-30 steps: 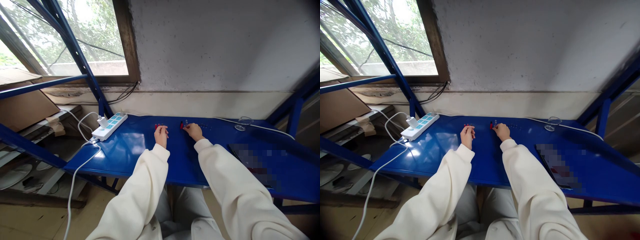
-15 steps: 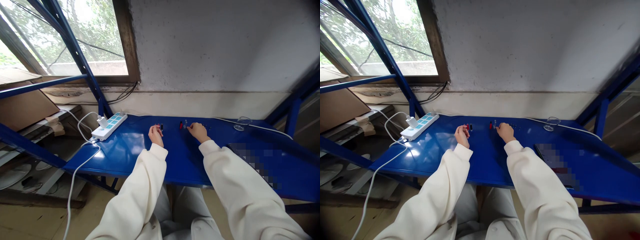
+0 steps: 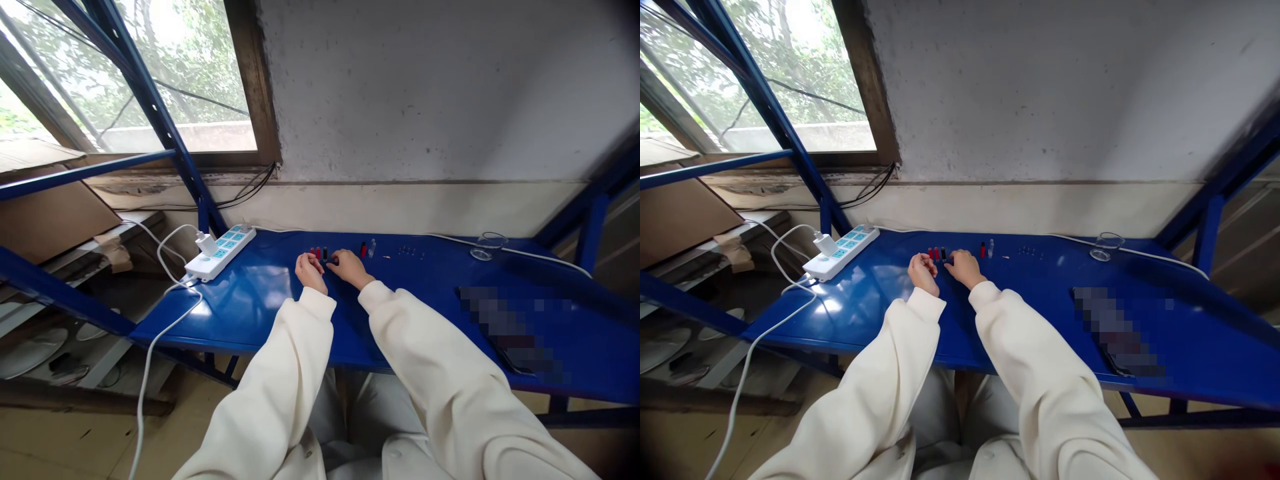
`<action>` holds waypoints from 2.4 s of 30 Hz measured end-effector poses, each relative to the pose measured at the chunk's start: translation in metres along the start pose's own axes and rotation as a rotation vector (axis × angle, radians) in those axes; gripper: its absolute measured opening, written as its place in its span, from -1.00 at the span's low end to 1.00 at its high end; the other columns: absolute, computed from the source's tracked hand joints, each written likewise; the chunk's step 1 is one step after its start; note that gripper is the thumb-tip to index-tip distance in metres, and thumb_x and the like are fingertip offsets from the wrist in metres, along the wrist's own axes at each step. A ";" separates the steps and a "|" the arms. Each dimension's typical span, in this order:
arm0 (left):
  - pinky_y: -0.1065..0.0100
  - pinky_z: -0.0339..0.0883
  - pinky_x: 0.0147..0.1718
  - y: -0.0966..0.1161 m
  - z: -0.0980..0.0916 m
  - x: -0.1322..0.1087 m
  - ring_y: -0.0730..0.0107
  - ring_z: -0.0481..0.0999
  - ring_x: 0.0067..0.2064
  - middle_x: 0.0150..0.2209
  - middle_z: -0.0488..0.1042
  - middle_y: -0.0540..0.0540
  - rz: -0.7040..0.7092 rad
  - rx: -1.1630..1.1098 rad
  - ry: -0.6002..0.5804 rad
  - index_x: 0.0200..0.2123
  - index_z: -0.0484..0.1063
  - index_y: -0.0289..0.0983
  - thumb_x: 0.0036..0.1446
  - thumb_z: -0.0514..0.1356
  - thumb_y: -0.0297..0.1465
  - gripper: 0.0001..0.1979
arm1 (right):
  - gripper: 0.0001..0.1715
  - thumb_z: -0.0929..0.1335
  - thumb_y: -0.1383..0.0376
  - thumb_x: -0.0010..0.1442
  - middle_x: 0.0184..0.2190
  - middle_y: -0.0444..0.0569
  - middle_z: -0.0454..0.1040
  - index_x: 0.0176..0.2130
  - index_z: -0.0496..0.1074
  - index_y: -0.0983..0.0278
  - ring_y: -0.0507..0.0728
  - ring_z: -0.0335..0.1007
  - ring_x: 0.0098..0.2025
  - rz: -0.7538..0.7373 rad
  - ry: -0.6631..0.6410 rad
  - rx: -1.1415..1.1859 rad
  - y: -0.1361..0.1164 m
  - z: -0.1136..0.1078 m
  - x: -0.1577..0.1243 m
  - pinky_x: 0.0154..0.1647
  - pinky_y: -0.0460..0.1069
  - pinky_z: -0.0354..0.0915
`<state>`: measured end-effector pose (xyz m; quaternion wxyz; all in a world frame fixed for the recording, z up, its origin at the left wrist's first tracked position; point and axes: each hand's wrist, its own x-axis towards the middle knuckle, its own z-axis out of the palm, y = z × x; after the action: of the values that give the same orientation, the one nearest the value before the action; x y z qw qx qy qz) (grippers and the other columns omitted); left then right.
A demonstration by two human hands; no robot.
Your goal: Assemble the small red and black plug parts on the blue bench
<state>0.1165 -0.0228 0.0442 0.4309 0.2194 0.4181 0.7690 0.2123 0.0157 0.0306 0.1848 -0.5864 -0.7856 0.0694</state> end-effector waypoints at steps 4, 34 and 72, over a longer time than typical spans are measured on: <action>0.52 -0.16 -0.76 0.000 0.000 0.000 0.63 0.05 -0.78 -0.77 0.09 0.14 -0.004 -0.008 0.004 -0.55 0.16 -0.28 0.06 -0.04 -0.35 -0.81 | -0.64 0.32 0.13 0.02 -0.17 0.05 0.40 -0.20 0.42 0.27 0.17 0.27 -0.12 0.056 -0.007 0.004 -0.003 0.008 0.013 -0.23 -0.02 0.17; 0.52 0.06 -0.71 -0.012 0.003 -0.004 0.67 0.18 -0.67 -0.57 0.29 0.04 0.210 0.382 -0.351 -0.33 0.42 -0.32 -0.03 0.17 -0.21 -0.71 | -0.77 0.16 0.31 0.18 -0.30 0.13 0.46 -0.20 0.31 0.33 0.17 0.38 -0.25 0.015 0.026 -0.293 -0.015 -0.071 -0.043 -0.22 -0.01 0.12; 0.54 0.07 -0.75 -0.012 0.002 -0.014 0.68 0.22 -0.71 -0.53 0.35 0.04 0.087 0.362 -0.787 -0.34 0.30 -0.30 -0.05 0.20 -0.23 -0.72 | -0.48 0.08 -0.06 0.16 -0.67 -0.20 0.16 -0.58 0.12 0.24 -0.03 0.08 -0.58 0.192 0.521 0.590 0.024 -0.039 -0.070 -0.51 -0.12 0.06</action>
<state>0.1313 -0.0301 0.0353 0.4792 0.5853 0.3403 0.5585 0.2654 -0.0476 0.0444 0.5310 -0.5768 -0.6004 0.1578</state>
